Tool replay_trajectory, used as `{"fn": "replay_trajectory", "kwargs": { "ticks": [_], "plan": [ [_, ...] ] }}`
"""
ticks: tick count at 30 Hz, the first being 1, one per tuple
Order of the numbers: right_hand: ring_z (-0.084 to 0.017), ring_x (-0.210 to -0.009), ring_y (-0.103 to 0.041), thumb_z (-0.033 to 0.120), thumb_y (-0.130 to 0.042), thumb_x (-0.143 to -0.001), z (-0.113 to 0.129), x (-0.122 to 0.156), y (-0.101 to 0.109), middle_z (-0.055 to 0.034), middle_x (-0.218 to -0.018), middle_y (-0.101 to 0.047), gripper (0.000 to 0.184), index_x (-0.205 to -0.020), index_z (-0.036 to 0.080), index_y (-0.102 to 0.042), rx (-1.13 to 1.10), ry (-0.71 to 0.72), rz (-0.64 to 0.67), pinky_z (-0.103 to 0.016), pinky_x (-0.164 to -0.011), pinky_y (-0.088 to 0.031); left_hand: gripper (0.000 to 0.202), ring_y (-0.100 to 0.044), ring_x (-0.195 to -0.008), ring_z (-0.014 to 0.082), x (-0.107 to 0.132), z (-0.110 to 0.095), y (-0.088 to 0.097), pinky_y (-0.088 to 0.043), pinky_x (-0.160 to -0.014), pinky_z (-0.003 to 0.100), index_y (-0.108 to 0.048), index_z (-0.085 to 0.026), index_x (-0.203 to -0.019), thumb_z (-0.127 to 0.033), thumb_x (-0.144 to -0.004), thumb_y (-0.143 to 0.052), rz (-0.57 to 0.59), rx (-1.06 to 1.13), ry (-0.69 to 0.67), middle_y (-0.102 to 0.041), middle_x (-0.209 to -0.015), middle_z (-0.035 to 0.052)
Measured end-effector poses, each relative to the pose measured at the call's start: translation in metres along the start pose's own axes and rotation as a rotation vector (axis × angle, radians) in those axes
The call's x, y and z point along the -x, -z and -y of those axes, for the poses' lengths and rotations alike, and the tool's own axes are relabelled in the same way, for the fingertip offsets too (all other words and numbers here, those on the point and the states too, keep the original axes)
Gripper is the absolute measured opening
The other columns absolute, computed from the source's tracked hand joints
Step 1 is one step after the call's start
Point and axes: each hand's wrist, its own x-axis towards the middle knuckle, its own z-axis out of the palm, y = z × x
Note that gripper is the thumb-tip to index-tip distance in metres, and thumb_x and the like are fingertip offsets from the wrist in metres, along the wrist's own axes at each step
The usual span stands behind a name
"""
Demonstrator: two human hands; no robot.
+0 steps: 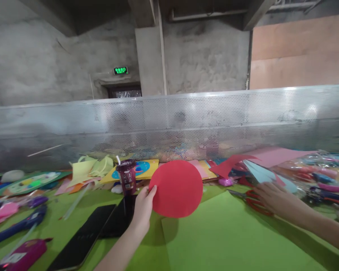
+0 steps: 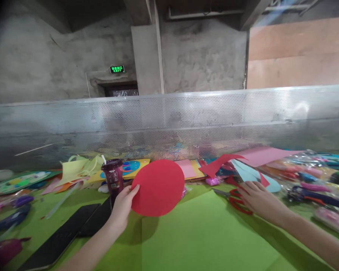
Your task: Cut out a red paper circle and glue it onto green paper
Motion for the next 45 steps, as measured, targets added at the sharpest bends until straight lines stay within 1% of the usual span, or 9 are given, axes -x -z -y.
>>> {"fn": "replay_trajectory", "kwargs": {
  "ticks": [3,5,12,14,18,21,26,36,45],
  "plan": [
    [-0.023,-0.083,-0.054,0.031,-0.033,-0.085,-0.006,0.009,0.006,-0.0134,-0.084,-0.062,0.036,-0.088,0.015,-0.065,0.168,0.091,0.116,-0.039,-0.079,-0.035,0.029,-0.06,-0.074,0.0211,0.005,-0.001,-0.002,-0.044,-0.062,0.027,-0.06,-0.015,-0.078,-0.039,-0.061,-0.064,0.039,-0.076,-0.053,-0.066,-0.078,0.0074],
    [-0.022,-0.077,-0.055,0.036,-0.036,-0.084,-0.003,0.008,0.004,-0.011,-0.08,-0.062,0.035,-0.086,0.016,-0.065,0.227,0.095,0.125,-0.036,-0.073,-0.038,0.032,-0.06,-0.076,0.0225,0.006,-0.002,-0.002,-0.044,-0.063,0.028,-0.06,-0.015,-0.078,-0.042,-0.062,-0.062,0.055,-0.125,-0.092,-0.065,-0.078,0.008],
    [-0.024,-0.068,-0.054,0.02,-0.053,-0.071,0.001,-0.009,-0.017,-0.0109,-0.072,-0.063,0.015,-0.076,0.014,-0.065,0.353,0.114,0.114,-0.034,-0.059,-0.036,0.032,-0.059,-0.075,0.0223,0.007,-0.003,-0.001,-0.044,-0.062,0.029,-0.057,-0.017,-0.08,-0.046,-0.067,-0.055,0.081,-0.227,-0.154,-0.064,-0.075,0.0049],
    [-0.026,-0.07,-0.053,0.024,-0.053,-0.07,0.005,-0.013,-0.01,-0.0121,-0.073,-0.062,0.018,-0.075,0.012,-0.064,0.483,0.121,0.074,-0.036,-0.059,-0.035,0.031,-0.059,-0.075,0.0216,0.007,-0.003,-0.001,-0.044,-0.063,0.029,-0.057,-0.017,-0.08,-0.045,-0.067,-0.055,0.078,-0.218,-0.154,-0.064,-0.076,0.0049],
    [-0.027,-0.075,-0.053,0.027,-0.047,-0.076,0.024,-0.023,0.019,-0.0148,-0.088,-0.062,0.026,-0.09,0.009,-0.061,0.648,0.13,-0.108,-0.036,-0.063,-0.036,0.032,-0.059,-0.074,0.0205,0.008,-0.004,-0.001,-0.044,-0.064,0.029,-0.058,-0.016,-0.08,-0.044,-0.065,-0.058,0.037,-0.181,-0.124,-0.064,-0.079,0.0061],
    [-0.024,-0.081,-0.054,0.021,-0.04,-0.082,0.048,-0.031,0.039,-0.013,-0.096,-0.061,0.024,-0.095,0.012,-0.058,0.615,0.166,-0.273,-0.034,-0.066,-0.038,0.03,-0.058,-0.073,0.0194,0.009,-0.005,-0.001,-0.044,-0.063,0.028,-0.058,-0.017,-0.078,-0.043,-0.063,-0.059,-0.015,-0.184,-0.091,-0.064,-0.08,0.0056],
    [-0.022,-0.082,-0.055,0.021,-0.043,-0.082,0.092,-0.04,0.053,-0.0099,-0.087,-0.062,0.021,-0.093,0.011,-0.057,0.516,0.266,-0.458,-0.032,-0.067,-0.039,0.028,-0.058,-0.073,0.0178,0.008,-0.005,0.0,-0.044,-0.063,0.026,-0.058,-0.017,-0.077,-0.041,-0.063,-0.06,-0.033,-0.148,-0.08,-0.064,-0.079,0.0039],
    [-0.021,-0.079,-0.054,0.011,-0.041,-0.08,0.14,-0.028,0.057,-0.008,-0.085,-0.063,0.02,-0.094,0.011,-0.057,0.333,0.392,-0.49,-0.035,-0.069,-0.038,0.03,-0.057,-0.074,0.018,0.006,-0.001,0.002,-0.044,-0.064,0.027,-0.058,-0.017,-0.078,-0.043,-0.063,-0.06,-0.012,-0.194,-0.111,-0.063,-0.082,0.0041],
    [-0.021,-0.08,-0.053,0.013,-0.04,-0.081,0.152,-0.02,0.061,-0.0066,-0.085,-0.064,0.022,-0.096,0.013,-0.057,0.283,0.39,-0.463,-0.036,-0.069,-0.036,0.033,-0.059,-0.076,0.0204,0.006,0.002,0.002,-0.044,-0.068,0.031,-0.058,-0.017,-0.083,-0.044,-0.063,-0.06,0.006,-0.223,-0.12,-0.064,-0.081,0.0044]
  ]
}}
